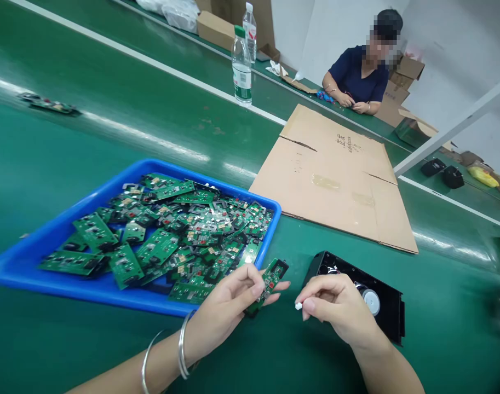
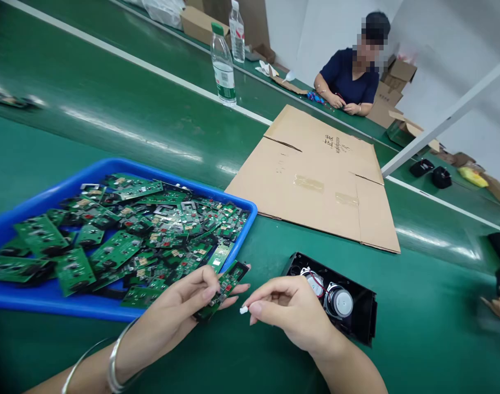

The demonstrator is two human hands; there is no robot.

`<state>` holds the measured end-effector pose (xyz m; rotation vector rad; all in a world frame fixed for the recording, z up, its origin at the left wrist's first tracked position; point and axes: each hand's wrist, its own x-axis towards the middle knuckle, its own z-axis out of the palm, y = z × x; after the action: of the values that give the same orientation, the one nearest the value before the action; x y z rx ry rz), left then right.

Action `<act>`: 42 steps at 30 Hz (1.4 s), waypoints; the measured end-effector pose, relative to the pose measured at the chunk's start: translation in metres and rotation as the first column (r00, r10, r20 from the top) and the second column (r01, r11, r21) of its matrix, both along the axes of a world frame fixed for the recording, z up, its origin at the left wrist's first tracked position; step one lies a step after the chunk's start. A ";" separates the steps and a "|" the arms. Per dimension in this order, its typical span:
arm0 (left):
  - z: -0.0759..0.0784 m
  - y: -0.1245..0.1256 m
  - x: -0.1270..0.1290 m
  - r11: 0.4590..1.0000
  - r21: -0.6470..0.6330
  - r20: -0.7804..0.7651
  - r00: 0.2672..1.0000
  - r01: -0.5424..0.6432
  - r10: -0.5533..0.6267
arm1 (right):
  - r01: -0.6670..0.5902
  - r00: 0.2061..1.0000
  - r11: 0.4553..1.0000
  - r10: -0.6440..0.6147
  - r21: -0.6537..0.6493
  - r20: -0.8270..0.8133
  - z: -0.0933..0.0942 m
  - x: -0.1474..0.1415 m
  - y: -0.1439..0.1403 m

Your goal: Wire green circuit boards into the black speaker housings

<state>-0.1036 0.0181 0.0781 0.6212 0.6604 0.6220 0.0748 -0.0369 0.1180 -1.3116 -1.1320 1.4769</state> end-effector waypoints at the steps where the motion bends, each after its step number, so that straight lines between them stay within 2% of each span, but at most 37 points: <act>1: 0.002 0.000 0.001 1.000 -0.016 -0.007 1.000 0.007 -0.008 | 0.009 1.000 0.999 -0.010 0.037 0.030 0.000 -0.002 0.001; 4: 0.005 -0.002 0.002 0.998 -0.055 0.010 1.000 0.017 -0.017 | 0.000 0.950 0.964 -0.083 0.266 0.302 -0.002 -0.011 0.000; 5: 0.004 -0.003 0.002 0.998 -0.062 0.024 1.000 0.016 -0.014 | -0.029 0.896 0.920 -0.149 0.390 0.418 -0.003 -0.016 -0.001; 6: 0.004 -0.003 0.002 0.998 -0.061 0.036 0.999 0.014 -0.011 | -0.073 0.823 0.852 -0.242 0.518 0.515 -0.006 -0.020 -0.002; 8: 0.000 -0.004 0.002 0.999 -0.036 0.038 0.999 -0.004 0.006 | -0.197 0.666 0.691 -0.426 0.696 0.612 -0.015 -0.027 -0.003; 9: -0.002 -0.004 0.002 1.000 -0.015 0.032 0.999 -0.010 0.010 | -0.254 0.603 0.632 -0.489 0.733 0.630 -0.020 -0.029 -0.003; 11: -0.006 -0.004 0.002 1.000 0.031 0.018 1.000 -0.002 0.001 | -0.326 0.514 0.581 -0.553 0.746 0.656 -0.030 -0.032 -0.003; 15: -0.014 -0.004 0.003 0.995 0.092 -0.013 1.000 0.028 -0.027 | -0.357 0.448 0.560 -0.600 0.748 0.663 -0.038 -0.031 -0.001; 18: -0.014 -0.005 0.003 0.996 0.080 -0.030 0.999 0.039 -0.037 | -0.376 0.437 0.556 -0.599 0.741 0.671 -0.035 -0.030 0.000; 26: -0.008 -0.008 0.004 1.000 0.002 0.109 0.994 -0.022 0.022 | -0.414 0.424 0.527 -0.609 0.742 0.670 -0.044 -0.031 -0.002; 33: -0.002 -0.009 0.002 1.000 -0.013 0.102 0.995 -0.020 0.022 | -0.348 0.455 0.474 -0.669 0.809 0.588 -0.043 -0.033 -0.004; 39: 0.000 -0.005 0.003 0.995 -0.078 0.083 0.995 -0.055 0.061 | -0.303 0.470 0.475 -0.680 0.826 0.563 -0.040 -0.033 -0.004; 42: 0.000 -0.005 0.004 0.996 -0.071 0.053 0.997 -0.050 0.054 | -0.330 0.473 0.480 -0.661 0.813 0.582 -0.040 -0.031 -0.004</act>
<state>-0.0998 0.0131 0.0782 0.5215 0.6464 0.6591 0.0443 -0.0407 0.0780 -1.2819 -1.9145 -0.3094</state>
